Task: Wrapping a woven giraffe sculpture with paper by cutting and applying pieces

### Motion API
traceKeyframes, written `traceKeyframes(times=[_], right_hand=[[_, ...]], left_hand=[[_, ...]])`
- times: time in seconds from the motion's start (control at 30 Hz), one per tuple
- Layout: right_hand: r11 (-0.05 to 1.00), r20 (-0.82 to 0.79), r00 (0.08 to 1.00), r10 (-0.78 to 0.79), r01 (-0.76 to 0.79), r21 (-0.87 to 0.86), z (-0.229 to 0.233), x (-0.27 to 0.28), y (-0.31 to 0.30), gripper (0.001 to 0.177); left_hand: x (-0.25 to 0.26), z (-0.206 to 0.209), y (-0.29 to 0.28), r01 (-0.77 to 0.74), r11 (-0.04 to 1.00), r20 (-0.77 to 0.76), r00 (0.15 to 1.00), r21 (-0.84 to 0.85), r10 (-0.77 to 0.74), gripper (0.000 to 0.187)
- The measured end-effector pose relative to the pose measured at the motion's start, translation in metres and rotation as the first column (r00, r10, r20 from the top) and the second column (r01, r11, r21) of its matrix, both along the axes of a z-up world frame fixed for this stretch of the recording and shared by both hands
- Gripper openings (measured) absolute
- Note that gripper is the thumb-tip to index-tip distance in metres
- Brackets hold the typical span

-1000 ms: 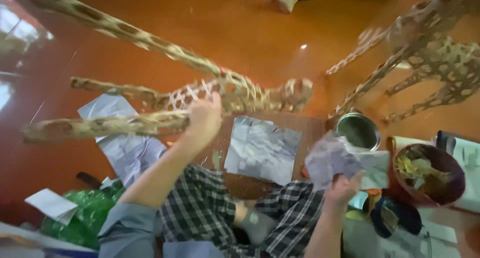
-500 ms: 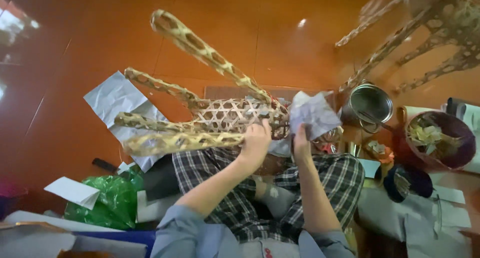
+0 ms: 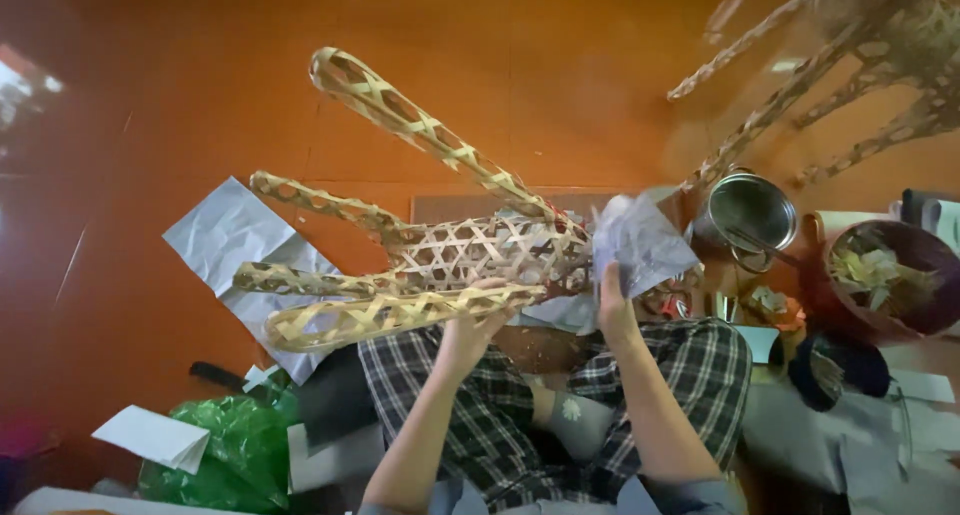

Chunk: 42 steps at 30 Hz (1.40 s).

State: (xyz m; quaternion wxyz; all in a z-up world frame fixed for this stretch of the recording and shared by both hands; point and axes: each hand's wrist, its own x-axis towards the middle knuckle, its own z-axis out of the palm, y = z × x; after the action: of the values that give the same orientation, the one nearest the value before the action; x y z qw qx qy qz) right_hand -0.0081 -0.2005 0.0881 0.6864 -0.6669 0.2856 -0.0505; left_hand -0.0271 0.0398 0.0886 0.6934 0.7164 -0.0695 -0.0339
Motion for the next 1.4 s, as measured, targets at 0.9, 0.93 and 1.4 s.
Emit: traceKeyframes(times=[0.9, 0.93, 1.4], right_hand=[[0.369, 0.039, 0.566, 0.823, -0.482, -0.795, 0.045, 0.012, 0.037, 0.078], [0.472, 0.083, 0.588, 0.805, -0.548, -0.691, 0.052, 0.015, 0.035, 0.077], [0.994, -0.021, 1.0, -0.021, 0.018, -0.106, -0.009, 0.078, -0.04, 0.032]], left_hand=[[0.149, -0.086, 0.007, -0.07, 0.997, 0.174, 0.982, 0.02, 0.066, 0.009], [0.145, -0.085, 0.005, -0.079, 0.997, 0.187, 0.979, -0.001, 0.078, 0.014], [0.146, -0.111, 0.0, -0.089, 0.987, 0.165, 0.98, -0.134, 0.111, 0.016]])
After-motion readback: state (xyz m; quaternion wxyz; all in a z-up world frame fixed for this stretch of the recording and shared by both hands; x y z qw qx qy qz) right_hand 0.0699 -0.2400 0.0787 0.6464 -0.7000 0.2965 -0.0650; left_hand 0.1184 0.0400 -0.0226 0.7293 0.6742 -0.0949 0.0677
